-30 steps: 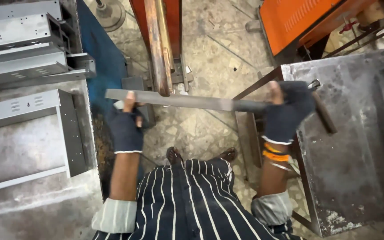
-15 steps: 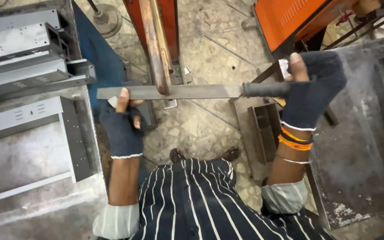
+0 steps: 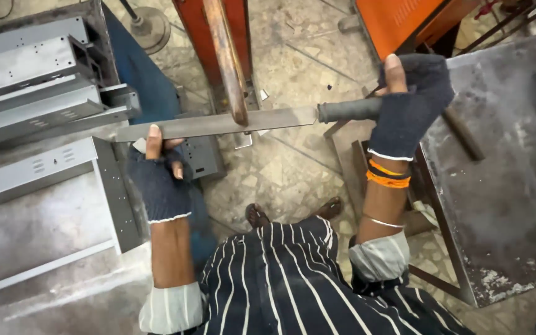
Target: The person welds a rectangular metal frame using a handheld welding torch, then uses a hammer to tap the welded joints. They repeat this process on multiple frames, placing finished pieces on a nearby metal table.
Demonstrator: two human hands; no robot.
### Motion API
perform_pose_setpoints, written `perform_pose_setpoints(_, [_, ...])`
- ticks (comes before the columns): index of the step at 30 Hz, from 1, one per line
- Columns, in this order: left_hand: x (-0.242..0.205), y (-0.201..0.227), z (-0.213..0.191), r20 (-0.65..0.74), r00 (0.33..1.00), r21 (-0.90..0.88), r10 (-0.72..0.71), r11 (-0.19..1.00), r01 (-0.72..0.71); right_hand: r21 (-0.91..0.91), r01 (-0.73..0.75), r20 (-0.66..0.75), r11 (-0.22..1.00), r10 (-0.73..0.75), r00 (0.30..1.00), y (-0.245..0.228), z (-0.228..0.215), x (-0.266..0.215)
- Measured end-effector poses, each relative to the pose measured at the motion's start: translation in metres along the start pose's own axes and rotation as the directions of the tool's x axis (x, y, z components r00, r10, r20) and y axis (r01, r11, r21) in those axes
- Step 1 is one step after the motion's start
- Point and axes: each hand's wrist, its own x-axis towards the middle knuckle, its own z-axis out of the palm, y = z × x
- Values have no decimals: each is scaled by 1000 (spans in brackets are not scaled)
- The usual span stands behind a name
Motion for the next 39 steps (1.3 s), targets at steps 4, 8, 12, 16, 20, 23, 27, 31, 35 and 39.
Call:
perform_pose_setpoints(4, [22, 0, -29, -3, 999, 53, -42, 998, 42, -51, 96, 51, 994, -93, 994, 4, 19, -19])
perform_pose_setpoints(8, [39, 4, -49, -93, 996, -7, -5, 1000, 4, 1, 2, 122, 1000, -2, 993, -27, 42, -42])
perform_pose_setpoints(12, [27, -4, -28, 53, 997, -109, -52, 992, 58, -59, 48, 87, 997, -43, 995, -28, 10, -19])
perform_pose_setpoints(16, [19, -3, 3, 34, 999, 17, -3, 1000, 2, -92, 101, 15, 991, -100, 995, -9, 0, -4])
perform_pose_setpoints(20, [37, -2, -42, -17, 998, -33, -59, 998, 58, -58, 111, 134, 992, -102, 986, -28, 40, -33])
perform_pose_setpoints(23, [26, 8, -61, 68, 998, -112, -1, 994, 9, -81, 26, 189, 996, -11, 982, -41, 44, -50])
perform_pose_setpoints(27, [4, -13, -79, 63, 998, -49, 13, 999, -10, -274, 137, 423, 952, -8, 906, -32, -3, -73])
perform_pose_setpoints(31, [-14, -63, -71, 25, 990, 82, -140, 987, 137, -577, 226, 662, 785, 287, 693, -36, -50, -84])
perform_pose_setpoints(35, [-32, -133, -49, 87, 891, 238, -445, 878, 416, -831, 128, 552, 542, 774, 311, -28, -96, -115])
perform_pose_setpoints(39, [-61, -175, 15, 241, 779, 395, -579, 791, 466, -790, 128, 570, 600, 640, 516, -17, -134, -145])
